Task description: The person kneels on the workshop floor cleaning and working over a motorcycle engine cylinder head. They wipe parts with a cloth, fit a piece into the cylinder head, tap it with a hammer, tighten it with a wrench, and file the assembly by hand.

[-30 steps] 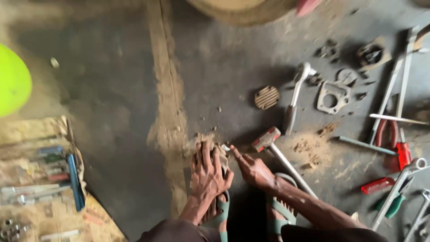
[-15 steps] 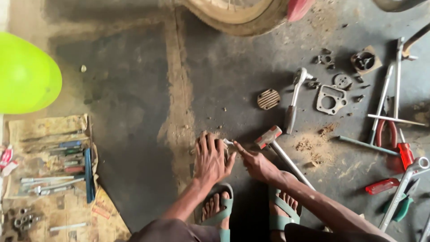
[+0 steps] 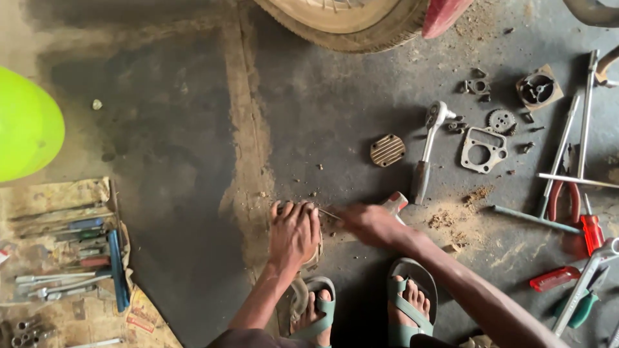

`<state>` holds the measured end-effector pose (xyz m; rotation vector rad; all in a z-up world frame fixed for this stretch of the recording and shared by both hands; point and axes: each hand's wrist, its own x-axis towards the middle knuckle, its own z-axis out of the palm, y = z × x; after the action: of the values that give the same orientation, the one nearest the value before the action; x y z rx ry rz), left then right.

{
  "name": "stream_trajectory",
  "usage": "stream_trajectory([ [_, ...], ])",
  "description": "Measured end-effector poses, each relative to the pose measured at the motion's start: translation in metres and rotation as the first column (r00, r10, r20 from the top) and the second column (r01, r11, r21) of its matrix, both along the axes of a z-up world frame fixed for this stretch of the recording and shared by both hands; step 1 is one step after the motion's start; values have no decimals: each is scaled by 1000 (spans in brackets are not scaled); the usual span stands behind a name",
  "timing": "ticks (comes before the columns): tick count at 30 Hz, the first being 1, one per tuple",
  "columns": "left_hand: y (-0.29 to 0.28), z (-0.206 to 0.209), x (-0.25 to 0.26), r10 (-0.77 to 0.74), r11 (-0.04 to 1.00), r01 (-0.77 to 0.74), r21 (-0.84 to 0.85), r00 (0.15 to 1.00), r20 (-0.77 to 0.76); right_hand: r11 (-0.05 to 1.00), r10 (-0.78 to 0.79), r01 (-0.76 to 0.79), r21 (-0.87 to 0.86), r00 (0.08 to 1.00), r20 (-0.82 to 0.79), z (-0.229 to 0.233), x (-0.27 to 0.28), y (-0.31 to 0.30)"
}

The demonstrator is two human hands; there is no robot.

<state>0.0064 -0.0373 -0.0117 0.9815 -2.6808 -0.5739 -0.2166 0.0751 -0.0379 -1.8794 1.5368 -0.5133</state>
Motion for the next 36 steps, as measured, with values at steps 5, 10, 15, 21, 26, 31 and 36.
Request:
stream_trajectory([
  [5,-7,17,-3,47,998,-48,29,999,21,830,-535,546,113,837,-117,-22,-48,107],
  [10,-10,27,-8,35,999,-35,13,999,-6,817,-344,553,162,694,-633,-33,18,150],
  [15,-8,26,-6,62,998,-62,11,998,19,694,-713,658,-293,570,-409,-12,12,109],
  [21,-6,17,-5,85,996,-85,31,996,14,707,-607,698,115,682,-409,-3,-45,149],
  [26,-7,15,-5,82,994,-83,64,996,18,473,-788,800,370,572,-228,135,-49,136],
  [31,-9,17,-6,67,995,-68,76,998,11,785,-619,603,139,756,214,82,-29,179],
  [36,-17,23,-16,59,969,-57,-241,998,3,635,-649,634,441,748,-140,97,-5,123],
])
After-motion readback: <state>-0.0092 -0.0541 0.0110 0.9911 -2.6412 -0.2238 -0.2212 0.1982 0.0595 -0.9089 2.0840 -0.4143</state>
